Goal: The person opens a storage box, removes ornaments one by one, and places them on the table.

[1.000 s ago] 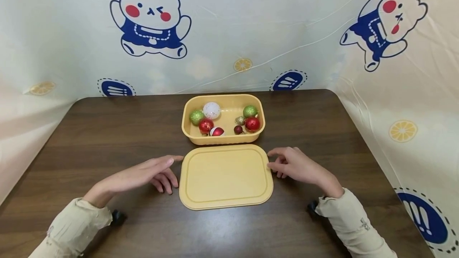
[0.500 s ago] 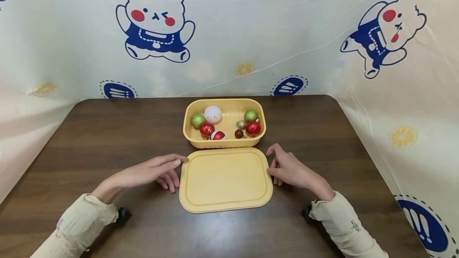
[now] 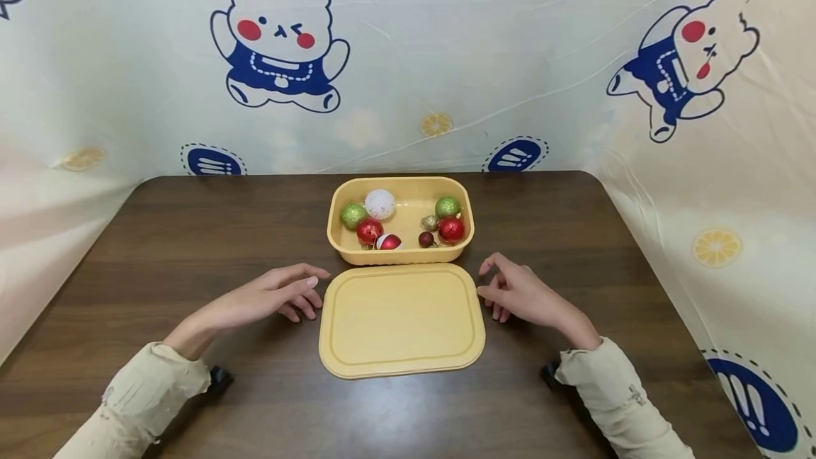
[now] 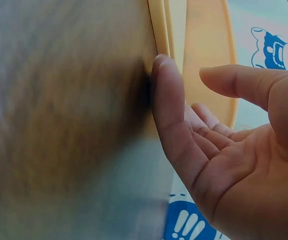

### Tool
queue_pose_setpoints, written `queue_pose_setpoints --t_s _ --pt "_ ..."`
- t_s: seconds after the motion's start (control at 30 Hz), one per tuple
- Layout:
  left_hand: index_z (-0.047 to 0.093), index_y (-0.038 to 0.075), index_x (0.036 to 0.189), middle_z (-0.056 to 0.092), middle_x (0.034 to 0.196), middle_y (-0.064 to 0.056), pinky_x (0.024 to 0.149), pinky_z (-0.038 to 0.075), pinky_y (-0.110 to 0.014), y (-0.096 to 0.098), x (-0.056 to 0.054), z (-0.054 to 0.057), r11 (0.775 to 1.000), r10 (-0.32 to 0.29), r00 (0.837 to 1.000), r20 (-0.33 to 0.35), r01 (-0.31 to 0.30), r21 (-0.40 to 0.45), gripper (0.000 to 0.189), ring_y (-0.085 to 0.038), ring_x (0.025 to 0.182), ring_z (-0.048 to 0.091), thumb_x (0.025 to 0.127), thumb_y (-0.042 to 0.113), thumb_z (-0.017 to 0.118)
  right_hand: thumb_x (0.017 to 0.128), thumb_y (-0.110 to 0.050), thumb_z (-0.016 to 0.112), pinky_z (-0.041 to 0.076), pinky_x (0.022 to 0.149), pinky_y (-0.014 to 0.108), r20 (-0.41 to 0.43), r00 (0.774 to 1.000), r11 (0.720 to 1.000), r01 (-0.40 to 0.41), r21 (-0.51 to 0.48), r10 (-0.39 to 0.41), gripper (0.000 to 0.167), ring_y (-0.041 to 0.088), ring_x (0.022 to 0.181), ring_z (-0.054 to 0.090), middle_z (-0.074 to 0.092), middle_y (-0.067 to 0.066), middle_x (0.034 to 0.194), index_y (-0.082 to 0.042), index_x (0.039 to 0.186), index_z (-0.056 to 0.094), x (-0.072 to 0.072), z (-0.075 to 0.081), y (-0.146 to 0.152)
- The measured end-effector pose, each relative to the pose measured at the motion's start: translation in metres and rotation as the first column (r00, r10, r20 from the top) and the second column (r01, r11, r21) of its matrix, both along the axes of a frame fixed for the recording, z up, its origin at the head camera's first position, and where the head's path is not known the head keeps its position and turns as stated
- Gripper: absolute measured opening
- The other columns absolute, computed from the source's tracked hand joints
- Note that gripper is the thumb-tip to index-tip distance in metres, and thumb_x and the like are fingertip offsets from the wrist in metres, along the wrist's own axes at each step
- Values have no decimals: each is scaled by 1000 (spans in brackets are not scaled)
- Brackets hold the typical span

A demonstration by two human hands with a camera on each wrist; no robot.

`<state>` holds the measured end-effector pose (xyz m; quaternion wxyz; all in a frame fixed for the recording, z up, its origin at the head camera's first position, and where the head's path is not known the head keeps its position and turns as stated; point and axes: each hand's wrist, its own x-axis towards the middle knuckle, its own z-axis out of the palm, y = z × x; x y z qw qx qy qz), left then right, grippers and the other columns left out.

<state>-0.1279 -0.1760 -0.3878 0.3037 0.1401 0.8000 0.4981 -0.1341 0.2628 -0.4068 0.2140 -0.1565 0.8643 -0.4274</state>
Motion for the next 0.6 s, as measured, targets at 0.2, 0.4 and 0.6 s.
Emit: queue_pose_setpoints --t_s 0.2,0.4,0.6 --pt "43 -2 145 50 141 -23 91 56 -43 5 3 2 999 -3 998 -55 5 34 51 -35 124 56 107 32 47 99 -15 62 59 60 34 -132 991 998 20 58 -13 52 21 69 66 67 10 85 2 143 39 -5 7 -4" --pt "29 1 153 37 153 -25 96 53 -45 10 6 4 997 72 989 -130 -68 39 63 -40 129 51 106 37 49 99 -15 63 58 64 29 -218 976 998 38 60 -24 70 20 76 67 68 12 99 -1 154 22 -12 12 -13" --pt "8 15 160 20 161 -21 102 48 -50 14 4 8 974 210 962 -177 -189 125 73 -40 140 39 105 44 46 96 -14 68 60 75 35 -282 958 994 77 71 -54 91 22 88 67 59 23 124 -12 160 4 -13 11 -20"
